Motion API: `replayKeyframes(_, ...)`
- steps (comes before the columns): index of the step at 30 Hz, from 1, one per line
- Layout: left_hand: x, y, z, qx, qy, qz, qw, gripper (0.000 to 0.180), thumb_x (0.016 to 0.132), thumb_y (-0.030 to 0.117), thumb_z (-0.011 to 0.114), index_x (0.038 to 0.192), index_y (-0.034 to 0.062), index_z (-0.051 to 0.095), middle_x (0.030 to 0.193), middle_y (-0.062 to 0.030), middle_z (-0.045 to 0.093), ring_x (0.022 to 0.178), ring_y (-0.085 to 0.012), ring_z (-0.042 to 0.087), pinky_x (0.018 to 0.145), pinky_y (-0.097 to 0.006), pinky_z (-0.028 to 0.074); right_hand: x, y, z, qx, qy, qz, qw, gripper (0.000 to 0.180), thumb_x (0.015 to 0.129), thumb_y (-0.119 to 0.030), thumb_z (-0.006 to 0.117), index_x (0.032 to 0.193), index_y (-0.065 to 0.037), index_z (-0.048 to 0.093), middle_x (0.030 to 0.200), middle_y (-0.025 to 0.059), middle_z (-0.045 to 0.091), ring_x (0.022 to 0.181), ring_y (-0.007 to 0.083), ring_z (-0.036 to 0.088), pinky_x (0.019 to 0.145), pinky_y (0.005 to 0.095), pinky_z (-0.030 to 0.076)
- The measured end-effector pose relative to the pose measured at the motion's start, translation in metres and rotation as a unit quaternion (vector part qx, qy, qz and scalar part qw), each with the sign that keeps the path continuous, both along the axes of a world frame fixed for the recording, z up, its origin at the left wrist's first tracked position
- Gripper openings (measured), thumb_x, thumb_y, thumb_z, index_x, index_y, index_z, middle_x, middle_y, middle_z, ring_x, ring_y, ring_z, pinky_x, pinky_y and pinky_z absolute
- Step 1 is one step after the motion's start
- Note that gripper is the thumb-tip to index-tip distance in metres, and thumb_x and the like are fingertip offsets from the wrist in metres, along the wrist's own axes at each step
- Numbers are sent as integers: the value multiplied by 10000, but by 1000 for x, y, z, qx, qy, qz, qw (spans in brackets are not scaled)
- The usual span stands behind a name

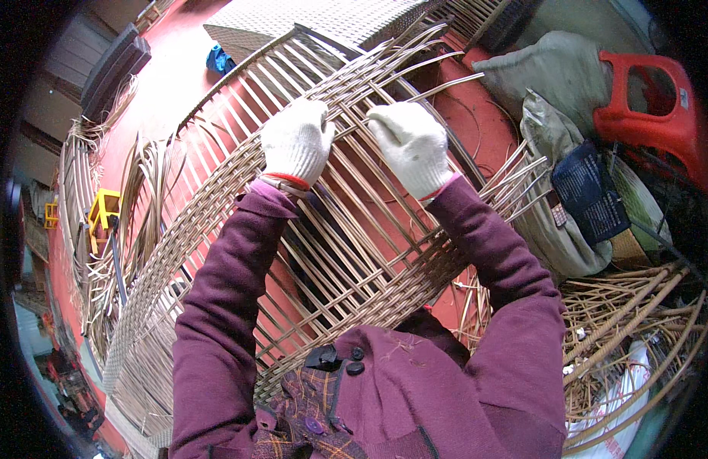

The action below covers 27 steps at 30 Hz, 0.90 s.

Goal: The person weaves thin strips of natural material into a rectangular basket frame. They interlace the strips through vertical ribs, pull them tight, and rotate the basket to continue weaving along the sides.

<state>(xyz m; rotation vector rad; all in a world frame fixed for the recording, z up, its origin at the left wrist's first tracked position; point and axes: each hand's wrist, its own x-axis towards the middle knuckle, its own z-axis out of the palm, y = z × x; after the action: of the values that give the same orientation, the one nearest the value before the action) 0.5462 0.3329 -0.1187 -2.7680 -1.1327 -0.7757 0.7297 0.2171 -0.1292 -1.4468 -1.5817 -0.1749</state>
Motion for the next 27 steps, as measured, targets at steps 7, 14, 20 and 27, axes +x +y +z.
replayKeyframes(7, -5, 2, -5, 33, -66, -40, 997, 104, 922, 195, 756, 893, 101, 720, 840, -91, 694, 744, -254, 709, 673, -365, 568, -19, -12, 4, -74, -32, -21, 997, 206, 903, -78, 788, 1109, -74, 781, 1111, 118, 774, 1056, 316, 717, 955, 404, 562)
replayKeyframes(14, -9, 5, 8, -233, -154, -78, 957, 207, 909, 145, 764, 1037, -17, 781, 907, -83, 763, 840, -160, 723, 788, -310, 567, -112, -89, 20, -41, 104, 161, 981, 110, 914, -107, 777, 1023, -122, 764, 998, 57, 746, 924, 294, 708, 831, 422, 570)
replayKeyframes(20, -22, 12, 37, -434, -76, -119, 890, 306, 936, 262, 801, 1037, -27, 819, 883, -53, 782, 804, -118, 685, 782, -285, 536, -169, -134, 3, -104, 161, 312, 930, 131, 955, -193, 739, 1049, -104, 721, 980, 82, 693, 913, 324, 655, 806, 444, 549)
replayKeyframes(27, -72, 16, 57, -465, -172, -143, 857, 265, 1043, 193, 729, 1196, -17, 781, 1167, -84, 764, 1042, -129, 704, 930, -269, 544, -174, -153, -12, -152, 157, 329, 919, 120, 979, -208, 714, 1049, -113, 734, 964, 89, 689, 925, 325, 659, 815, 449, 556)
